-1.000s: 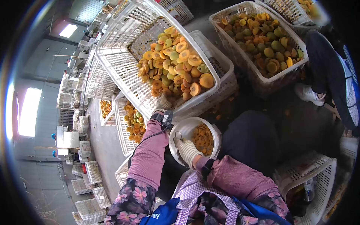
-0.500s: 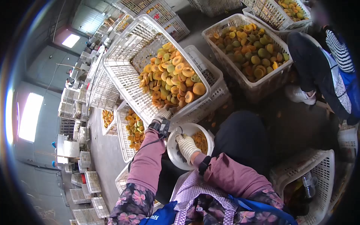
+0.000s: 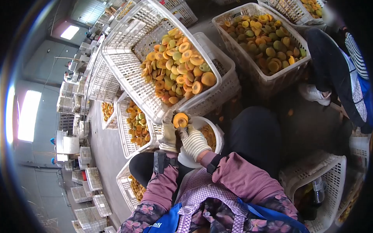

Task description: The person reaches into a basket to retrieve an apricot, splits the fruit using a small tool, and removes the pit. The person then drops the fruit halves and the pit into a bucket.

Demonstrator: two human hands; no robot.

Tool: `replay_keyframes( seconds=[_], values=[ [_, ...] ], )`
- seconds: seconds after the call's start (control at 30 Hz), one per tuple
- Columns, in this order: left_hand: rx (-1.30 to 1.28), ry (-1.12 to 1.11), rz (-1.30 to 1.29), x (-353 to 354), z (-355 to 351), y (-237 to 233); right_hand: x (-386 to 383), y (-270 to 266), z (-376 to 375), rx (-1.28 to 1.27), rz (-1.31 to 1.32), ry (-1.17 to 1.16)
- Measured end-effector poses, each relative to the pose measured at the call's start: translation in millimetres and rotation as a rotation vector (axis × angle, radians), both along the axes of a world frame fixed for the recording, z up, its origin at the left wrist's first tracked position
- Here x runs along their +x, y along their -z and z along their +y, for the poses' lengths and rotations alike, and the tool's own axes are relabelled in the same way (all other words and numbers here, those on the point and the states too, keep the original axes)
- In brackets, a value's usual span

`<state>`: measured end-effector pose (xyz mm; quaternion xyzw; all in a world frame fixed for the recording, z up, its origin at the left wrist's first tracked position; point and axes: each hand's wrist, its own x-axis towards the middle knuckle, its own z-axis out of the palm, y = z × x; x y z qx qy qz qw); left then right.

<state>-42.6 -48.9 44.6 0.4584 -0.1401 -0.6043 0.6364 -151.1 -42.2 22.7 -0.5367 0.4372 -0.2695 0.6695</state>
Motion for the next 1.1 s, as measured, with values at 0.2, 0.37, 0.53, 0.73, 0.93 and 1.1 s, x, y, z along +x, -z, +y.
replay_keyframes(
  seconds=[0.2,0.37,0.53,0.73,0.93,1.1],
  values=[
    [0.152,-0.18,-0.026,2.3,13.4,23.2,-1.5,-3.6,1.5,-0.035,0.18,-0.128],
    [-0.096,-0.184,-0.424,-3.9,23.4,16.8,5.3,14.9,13.5,0.204,-0.195,-0.103],
    [-0.331,0.118,-1.953,24.8,33.8,45.7,2.6,24.5,17.8,-0.17,0.12,-0.214],
    [-0.406,0.594,-0.953,31.8,19.6,-4.8,-20.6,-27.8,11.6,0.607,-0.168,-0.49],
    [0.956,0.114,-2.092,48.5,-11.7,-46.2,-13.2,-26.5,26.8,0.821,-0.252,-0.215],
    [0.155,0.197,-1.356,159.3,-100.2,94.2,5.8,-5.2,15.6,0.847,-0.275,-0.06]
  ],
)
